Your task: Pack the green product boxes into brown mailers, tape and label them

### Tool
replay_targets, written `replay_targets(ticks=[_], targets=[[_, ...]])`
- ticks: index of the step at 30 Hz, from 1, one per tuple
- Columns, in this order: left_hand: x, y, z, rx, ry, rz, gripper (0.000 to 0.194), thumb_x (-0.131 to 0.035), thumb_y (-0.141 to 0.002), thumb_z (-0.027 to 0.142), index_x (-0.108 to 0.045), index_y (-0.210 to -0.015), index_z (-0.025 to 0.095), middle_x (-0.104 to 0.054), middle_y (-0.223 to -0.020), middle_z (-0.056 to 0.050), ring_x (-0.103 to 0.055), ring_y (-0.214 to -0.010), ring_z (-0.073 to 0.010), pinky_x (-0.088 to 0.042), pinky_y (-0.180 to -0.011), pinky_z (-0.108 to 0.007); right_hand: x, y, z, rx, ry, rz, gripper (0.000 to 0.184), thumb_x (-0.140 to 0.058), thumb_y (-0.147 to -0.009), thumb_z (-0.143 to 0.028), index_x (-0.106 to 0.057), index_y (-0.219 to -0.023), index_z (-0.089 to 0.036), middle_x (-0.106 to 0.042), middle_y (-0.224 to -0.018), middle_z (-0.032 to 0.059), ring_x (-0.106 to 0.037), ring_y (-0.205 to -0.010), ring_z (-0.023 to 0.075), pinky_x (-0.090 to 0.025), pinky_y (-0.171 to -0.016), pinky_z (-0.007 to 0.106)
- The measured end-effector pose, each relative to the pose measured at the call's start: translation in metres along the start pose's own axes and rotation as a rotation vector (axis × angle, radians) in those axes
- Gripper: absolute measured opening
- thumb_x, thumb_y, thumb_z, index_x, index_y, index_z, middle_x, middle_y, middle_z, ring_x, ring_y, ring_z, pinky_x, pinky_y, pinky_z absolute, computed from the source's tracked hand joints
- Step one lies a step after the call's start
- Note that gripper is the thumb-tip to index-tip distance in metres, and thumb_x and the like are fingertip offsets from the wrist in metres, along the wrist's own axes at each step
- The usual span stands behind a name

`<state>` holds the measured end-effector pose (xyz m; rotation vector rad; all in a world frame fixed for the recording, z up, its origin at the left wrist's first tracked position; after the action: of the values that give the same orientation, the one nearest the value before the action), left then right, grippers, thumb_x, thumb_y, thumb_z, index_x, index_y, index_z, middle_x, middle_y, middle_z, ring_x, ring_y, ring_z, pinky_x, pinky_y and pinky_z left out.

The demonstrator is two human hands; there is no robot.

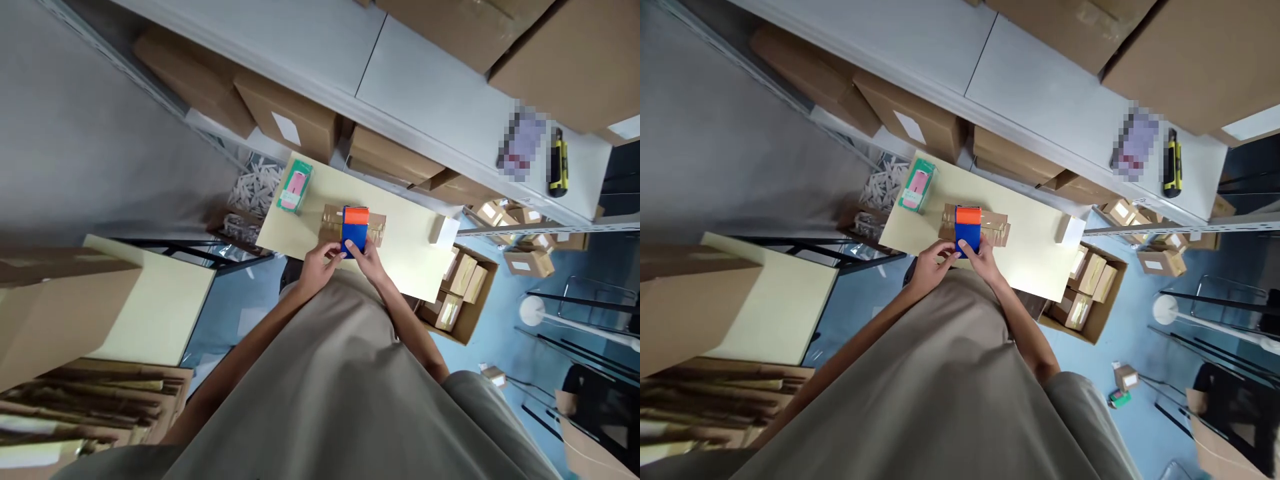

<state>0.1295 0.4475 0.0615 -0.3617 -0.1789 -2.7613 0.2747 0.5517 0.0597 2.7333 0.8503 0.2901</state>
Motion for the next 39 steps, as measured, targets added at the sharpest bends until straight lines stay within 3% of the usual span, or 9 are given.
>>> replay_targets(ticks=[2,7,10,17,22,28,34,39], targets=[[0.004,-0.002,-0.002,0.009,-0.018,-0.011,0.028,-0.073,-0.104,0.052,-0.077,-0.112,0.026,-0.083,-0.110,-0.007,-0.078,-0.098,-0.0238,-0.065,-0.090,-0.040,0.005,-0.002,0.004,-0.004,0.035,-0.039,0.074,-0.069,-0.089,-0.095,-0.064,-0.116,-0.026,-0.071,-0.103,0.0068,-0.069,-0.096,0.0277,-0.066,-0.095,0.049],[0.023,-0.023,-0.005,0.079,0.106,0.121,0.052,-0.076,-0.101,0.054,-0.070,-0.144,0.025,-0.078,-0.135,-0.011,-0.077,-0.117,-0.0257,-0.066,-0.094,-0.039,0.016,0.009,0.009,-0.079,0.003,-0.206,0.074,-0.076,-0.090,-0.089,-0.059,-0.126,-0.027,-0.075,-0.110,0.0085,-0.075,-0.098,0.0277,-0.067,-0.088,0.046],[0.038,-0.039,0.000,0.080,0.137,0.030,0.054,-0.080,-0.099,0.056,-0.073,-0.142,0.025,-0.077,-0.138,-0.011,-0.077,-0.120,-0.0269,-0.066,-0.097,-0.040,0.023,0.017,0.006,-0.098,0.068,-0.266,0.072,-0.077,-0.092,-0.086,-0.060,-0.127,-0.025,-0.076,-0.112,0.0095,-0.075,-0.097,0.0278,-0.065,-0.086,0.045],[0.064,-0.044,0.050,-0.098,-0.012,-0.156,0.046,-0.080,-0.100,0.060,-0.082,-0.131,0.027,-0.079,-0.129,-0.008,-0.075,-0.122,-0.0280,-0.065,-0.103,-0.043,0.039,0.028,-0.014,0.027,0.349,-0.246,0.067,-0.071,-0.098,-0.083,-0.062,-0.128,-0.024,-0.076,-0.109,0.0090,-0.069,-0.091,0.0285,-0.062,-0.082,0.044],[0.070,-0.034,0.080,-0.285,-0.175,-0.096,0.035,-0.078,-0.105,0.058,-0.084,-0.127,0.031,-0.080,-0.124,-0.006,-0.073,-0.121,-0.0275,-0.063,-0.107,-0.046,0.047,0.039,-0.029,0.100,0.479,-0.240,0.063,-0.063,-0.104,-0.082,-0.057,-0.130,-0.025,-0.073,-0.103,0.0073,-0.067,-0.084,0.0267,-0.061,-0.079,0.043],[0.068,-0.027,0.081,-0.423,-0.291,-0.034,0.028,-0.078,-0.108,0.049,-0.085,-0.128,0.031,-0.083,-0.120,-0.007,-0.073,-0.111,-0.0251,-0.059,-0.105,-0.044,0.050,0.044,-0.038,0.135,0.587,-0.233,0.065,-0.058,-0.108,-0.080,-0.052,-0.140,-0.024,-0.075,-0.114,0.0130,-0.071,-0.090,0.0300,-0.063,-0.084,0.046],[0.073,-0.030,0.072,-0.336,-0.229,-0.128,0.037,-0.076,-0.107,0.059,-0.086,-0.126,0.029,-0.084,-0.117,-0.007,-0.073,-0.114,-0.0266,-0.058,-0.106,-0.043,0.049,0.045,-0.037,0.135,0.661,-0.285,0.067,-0.053,-0.110,-0.077,-0.050,-0.146,-0.021,-0.077,-0.119,0.0174,-0.074,-0.095,0.0326,-0.063,-0.084,0.046],[0.072,-0.034,0.050,-0.044,-0.059,-0.155,0.047,-0.078,-0.100,0.066,-0.085,-0.114,0.022,-0.083,-0.110,-0.008,-0.074,-0.101,-0.0238,-0.060,-0.090,-0.035,0.051,0.041,-0.044,0.061,0.707,-0.412,0.063,-0.061,-0.107,-0.072,-0.058,-0.140,-0.018,-0.077,-0.103,0.0111,-0.071,-0.082,0.0276,-0.057,-0.075,0.039]])
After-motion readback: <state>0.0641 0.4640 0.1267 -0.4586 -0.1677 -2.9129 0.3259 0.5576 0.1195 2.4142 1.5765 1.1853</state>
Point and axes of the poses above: each hand's wrist, its own y-axis away from the middle knuckle, its own x-axis out of the back of the hand, z = x × y, the point moved 2 cm from there along -y, towards the middle knuckle
